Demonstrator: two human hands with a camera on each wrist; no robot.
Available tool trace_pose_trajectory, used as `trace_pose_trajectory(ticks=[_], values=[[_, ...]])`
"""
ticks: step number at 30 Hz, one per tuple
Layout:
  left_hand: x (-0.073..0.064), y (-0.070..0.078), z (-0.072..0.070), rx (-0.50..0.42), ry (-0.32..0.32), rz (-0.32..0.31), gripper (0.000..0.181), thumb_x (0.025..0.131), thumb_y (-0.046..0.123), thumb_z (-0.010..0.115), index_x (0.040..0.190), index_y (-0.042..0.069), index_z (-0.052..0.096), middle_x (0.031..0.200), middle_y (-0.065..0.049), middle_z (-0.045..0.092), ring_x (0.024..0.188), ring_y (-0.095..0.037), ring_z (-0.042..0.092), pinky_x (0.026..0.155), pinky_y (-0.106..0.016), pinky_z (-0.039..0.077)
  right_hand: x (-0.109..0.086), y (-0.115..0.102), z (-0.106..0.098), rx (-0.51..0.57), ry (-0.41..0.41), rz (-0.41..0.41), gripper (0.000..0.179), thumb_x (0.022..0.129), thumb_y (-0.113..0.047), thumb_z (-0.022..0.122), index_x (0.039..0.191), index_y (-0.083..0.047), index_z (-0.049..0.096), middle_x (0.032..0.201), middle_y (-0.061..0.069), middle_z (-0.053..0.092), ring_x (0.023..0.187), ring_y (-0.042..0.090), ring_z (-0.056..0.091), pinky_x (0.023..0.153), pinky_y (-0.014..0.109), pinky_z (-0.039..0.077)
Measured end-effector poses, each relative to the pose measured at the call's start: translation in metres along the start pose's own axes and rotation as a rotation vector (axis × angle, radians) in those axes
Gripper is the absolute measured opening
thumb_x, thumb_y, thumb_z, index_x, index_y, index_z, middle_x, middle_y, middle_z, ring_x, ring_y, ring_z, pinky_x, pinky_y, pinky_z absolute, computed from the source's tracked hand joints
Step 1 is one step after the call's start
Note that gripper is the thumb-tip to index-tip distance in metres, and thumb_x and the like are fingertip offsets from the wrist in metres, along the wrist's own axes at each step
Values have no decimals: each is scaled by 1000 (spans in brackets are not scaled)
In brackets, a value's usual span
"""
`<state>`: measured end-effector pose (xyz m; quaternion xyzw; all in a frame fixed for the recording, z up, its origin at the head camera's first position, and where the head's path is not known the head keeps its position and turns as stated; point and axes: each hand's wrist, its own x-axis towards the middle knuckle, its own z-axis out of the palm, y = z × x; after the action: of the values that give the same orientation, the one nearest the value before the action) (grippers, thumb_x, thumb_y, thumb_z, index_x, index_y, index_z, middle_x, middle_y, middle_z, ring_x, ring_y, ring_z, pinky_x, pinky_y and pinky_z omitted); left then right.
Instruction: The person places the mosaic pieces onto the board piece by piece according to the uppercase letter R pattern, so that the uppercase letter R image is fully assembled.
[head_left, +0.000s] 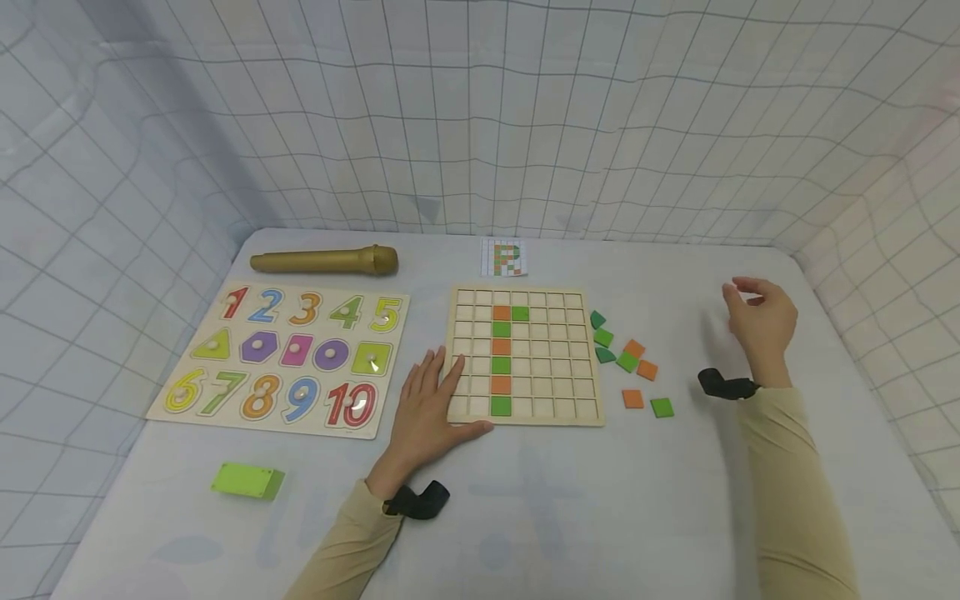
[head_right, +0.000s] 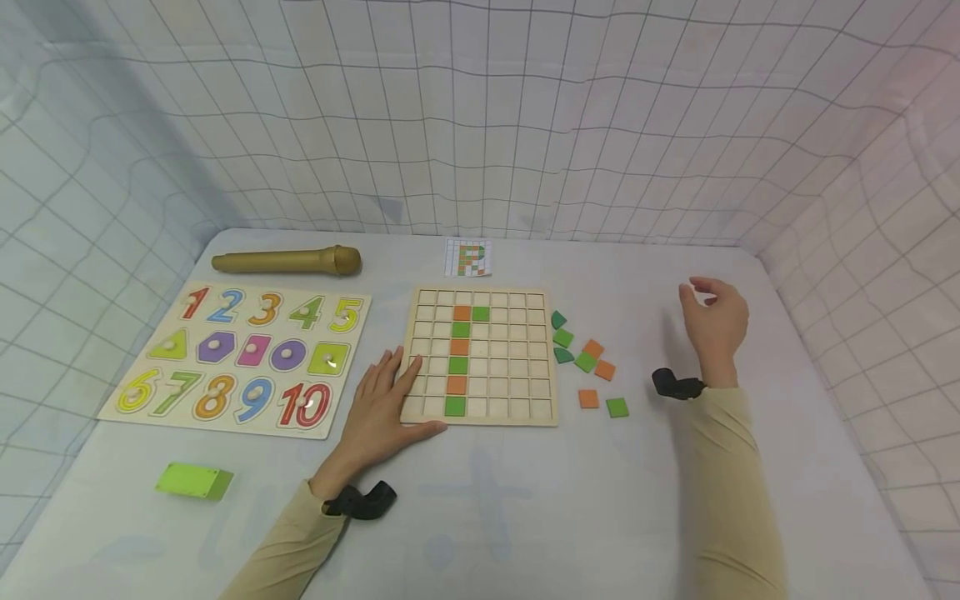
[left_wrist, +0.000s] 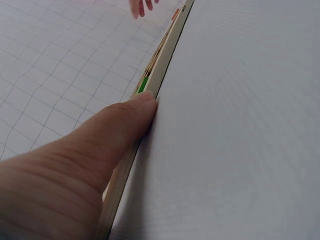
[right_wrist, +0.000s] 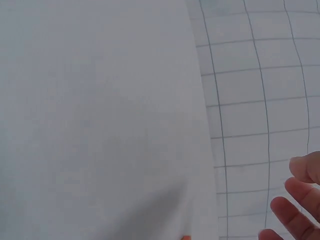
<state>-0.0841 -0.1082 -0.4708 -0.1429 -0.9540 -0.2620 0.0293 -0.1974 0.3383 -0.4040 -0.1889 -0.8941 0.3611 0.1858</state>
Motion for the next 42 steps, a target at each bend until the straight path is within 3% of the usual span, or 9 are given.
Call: trace_pose_trajectory(ticks=[1, 4, 6, 8, 17, 23, 27, 36, 42], values=[[0, 0, 0, -1, 1, 1, 103, 70, 59, 73, 148, 7, 32, 154, -18, 17, 143, -29, 5, 112, -46, 4, 0, 4, -3, -3, -26, 28, 43, 91, -35, 58, 120, -5, 66, 91, 4, 67, 81, 7, 48, 67, 24, 32], [0, 0, 0, 1, 4, 1, 102, 70, 59, 73, 148, 7, 32, 154, -18, 18, 143, -29, 5, 113, -46, 4, 1, 16, -9, -19, -98, 76, 47, 92, -35, 56, 125, -3, 61, 99, 8, 67, 94, 14, 50, 69, 27, 32], [1, 0, 0, 5, 5, 3, 102, 70, 60, 73, 148, 7, 32, 154, -19, 18, 143, -30, 5, 113, -46, 4, 1, 22, -12, -33, -131, 80, 48, 92, -32, 54, 128, -1, 59, 108, 13, 66, 106, 25, 47, 71, 29, 33], [1, 0, 0, 5, 4, 3, 102, 71, 60, 73, 148, 7, 32, 154, -19, 19, 142, -30, 6, 113, -46, 4, 1, 28, -13, -50, -163, 75, 49, 92, -30, 53, 130, 1, 56, 126, 23, 54, 115, 35, 46, 70, 30, 34], [1, 0, 0, 1, 6, 5, 102, 70, 59, 73, 148, 6, 33, 153, -19, 20, 142, -31, 7, 112, -47, 4, -2, 41, -17, -120, -294, 71, 57, 93, -30, 53, 134, 8, 46, 134, 31, 44, 120, 49, 40, 89, 54, 36], [0, 0, 0, 0, 3, 4, 103, 70, 59, 74, 148, 7, 32, 153, -19, 19, 142, -30, 6, 113, -46, 4, -2, 47, -18, -182, -333, 43, 59, 94, -36, 50, 133, 8, 47, 134, 33, 44, 122, 55, 32, 92, 58, 33], [0, -1, 1, 8, 1, 4, 103, 70, 60, 73, 148, 7, 32, 154, -18, 19, 142, -30, 5, 113, -46, 3, -2, 49, -21, -218, -367, 31, 59, 94, -36, 51, 134, 7, 46, 134, 33, 42, 119, 58, 28, 87, 62, 32], [1, -1, 1, 9, 1, 4, 103, 70, 60, 73, 148, 7, 32, 154, -18, 19, 142, -30, 5, 112, -46, 4, -2, 47, -24, -373, -441, -89, 48, 96, -33, 44, 126, 3, 54, 124, 40, 40, 105, 60, 35, 67, 61, 37], [0, -1, 1, 10, 0, 5, 103, 70, 60, 73, 148, 7, 32, 154, -19, 18, 142, -31, 5, 112, -47, 4, -3, 49, -24, -410, -414, -103, 47, 96, -35, 45, 123, 1, 58, 119, 36, 46, 102, 60, 39, 63, 59, 41]])
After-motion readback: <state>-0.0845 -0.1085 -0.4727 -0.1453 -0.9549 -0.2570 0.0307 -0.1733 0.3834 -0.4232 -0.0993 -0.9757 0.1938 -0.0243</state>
